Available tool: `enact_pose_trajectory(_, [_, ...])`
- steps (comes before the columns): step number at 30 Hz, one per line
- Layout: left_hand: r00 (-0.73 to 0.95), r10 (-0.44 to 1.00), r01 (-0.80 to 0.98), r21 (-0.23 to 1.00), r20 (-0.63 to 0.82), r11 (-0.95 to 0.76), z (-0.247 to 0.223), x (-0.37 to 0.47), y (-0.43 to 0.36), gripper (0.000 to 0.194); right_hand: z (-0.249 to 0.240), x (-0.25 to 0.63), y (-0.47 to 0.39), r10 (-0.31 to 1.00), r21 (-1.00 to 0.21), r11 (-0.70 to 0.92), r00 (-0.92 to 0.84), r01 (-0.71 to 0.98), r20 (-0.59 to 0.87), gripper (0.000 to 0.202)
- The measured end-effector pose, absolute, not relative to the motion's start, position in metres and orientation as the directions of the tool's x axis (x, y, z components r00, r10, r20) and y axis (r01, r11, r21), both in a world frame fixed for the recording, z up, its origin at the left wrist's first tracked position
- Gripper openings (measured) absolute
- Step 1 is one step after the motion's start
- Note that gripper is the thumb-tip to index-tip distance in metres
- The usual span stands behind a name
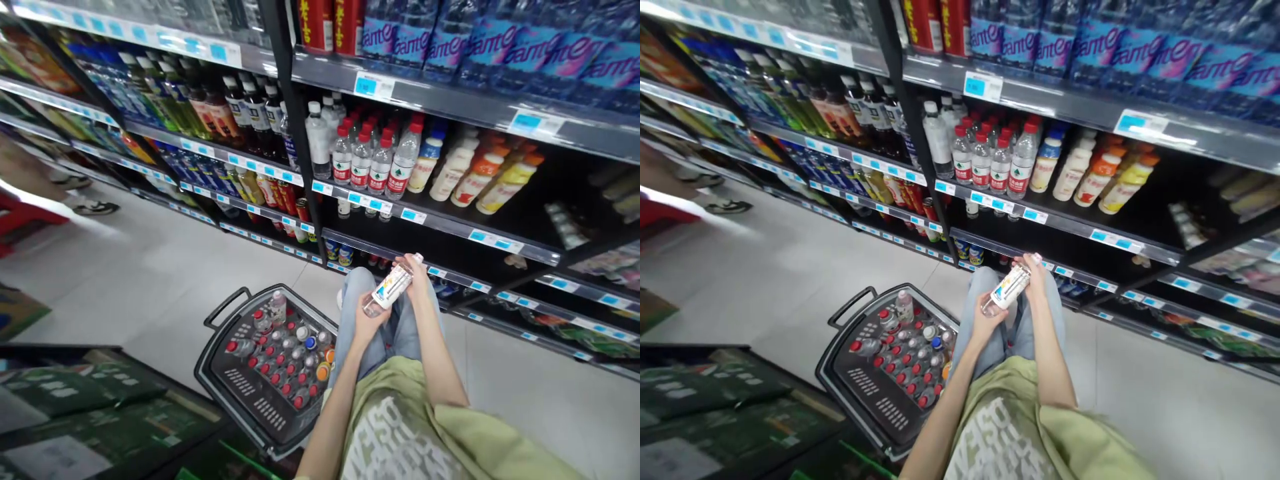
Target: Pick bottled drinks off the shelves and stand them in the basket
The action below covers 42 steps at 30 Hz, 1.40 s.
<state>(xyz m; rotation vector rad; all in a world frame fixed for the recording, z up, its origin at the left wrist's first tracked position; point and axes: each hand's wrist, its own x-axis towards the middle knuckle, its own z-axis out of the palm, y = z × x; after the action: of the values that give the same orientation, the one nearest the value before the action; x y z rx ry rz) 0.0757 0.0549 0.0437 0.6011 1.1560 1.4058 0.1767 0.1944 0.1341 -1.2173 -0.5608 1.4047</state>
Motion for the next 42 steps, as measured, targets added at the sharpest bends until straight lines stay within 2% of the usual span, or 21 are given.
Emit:
enact_pose_trajectory(3, [-0.178, 0.939, -0.457, 0.87, -0.295, 0.187, 0.056, 0.074, 0.036, 0.079, 0.145, 0.175, 0.182, 0.956, -0.868, -0.214, 0.085, -0.449, -0.279, 0.035])
enact_pose_trajectory(8, [0.207, 0.901, -0.501, 0.749, -0.382, 0.433, 0.058, 0.072, -0.006, 0.067, 0.147, 0.175, 0.158, 0.944, -0.842, -0.329, -0.134, -0.428, -0.301, 0.038])
enact_pose_trajectory(11, [0.282, 0.891, -0.517, 0.727, -0.355, 0.453, 0.053, 0.07, -0.01, 0.068, 0.146, 0.173, 0.156, 0.94, -0.849, -0.342, -0.161, -0.404, -0.302, 0.034])
enact_pose_trajectory(16, [0.199, 0.907, -0.655, 0.639, -0.37, 0.404, 0.051, 0.069, 0.003, 0.067, 0.148, 0.171, 0.16, 0.948, -0.861, -0.31, -0.063, -0.403, -0.311, 0.031])
enact_pose_trajectory(18, [0.151, 0.915, -0.656, 0.655, -0.374, 0.376, 0.051, 0.072, 0.005, 0.069, 0.148, 0.17, 0.161, 0.943, -0.88, -0.321, -0.037, -0.351, -0.329, 0.03])
enact_pose_trajectory(20, [0.032, 0.934, -0.565, 0.764, -0.356, 0.311, 0.053, 0.077, 0.004, 0.073, 0.148, 0.167, 0.161, 0.942, -0.911, -0.327, -0.008, -0.251, -0.336, 0.032])
enact_pose_trajectory(23, [-0.186, 0.941, -0.294, 0.93, -0.283, 0.222, 0.057, 0.085, 0.002, 0.08, 0.146, 0.161, 0.16, 0.948, -0.945, -0.3, 0.068, -0.13, -0.31, 0.031])
enact_pose_trajectory(26, [-0.27, 0.938, -0.089, 0.976, -0.217, 0.2, 0.061, 0.087, 0.002, 0.079, 0.145, 0.157, 0.159, 0.946, -0.955, -0.274, 0.145, -0.117, -0.289, 0.028])
enact_pose_trajectory(29, [-0.251, 0.952, -0.045, 0.985, -0.172, 0.166, 0.062, 0.084, 0.004, 0.082, 0.147, 0.157, 0.158, 0.944, -0.955, -0.253, 0.179, -0.155, -0.279, 0.031])
enact_pose_trajectory(33, [-0.1, 0.971, -0.25, 0.95, -0.217, 0.187, 0.058, 0.078, 0.006, 0.084, 0.153, 0.163, 0.155, 0.938, -0.916, -0.266, 0.14, -0.3, -0.318, 0.037])
enact_pose_trajectory(37, [0.192, 0.933, -0.523, 0.773, -0.304, 0.359, 0.054, 0.072, 0.004, 0.085, 0.155, 0.169, 0.15, 0.934, -0.859, -0.31, 0.04, -0.408, -0.356, 0.04])
enact_pose_trajectory(39, [0.266, 0.917, -0.585, 0.706, -0.298, 0.399, 0.054, 0.068, 0.003, 0.081, 0.154, 0.171, 0.147, 0.941, -0.841, -0.298, 0.01, -0.451, -0.339, 0.039])
enact_pose_trajectory(42, [0.285, 0.918, -0.607, 0.689, -0.275, 0.395, 0.056, 0.066, 0.002, 0.075, 0.152, 0.172, 0.145, 0.947, -0.826, -0.292, -0.027, -0.483, -0.319, 0.04])
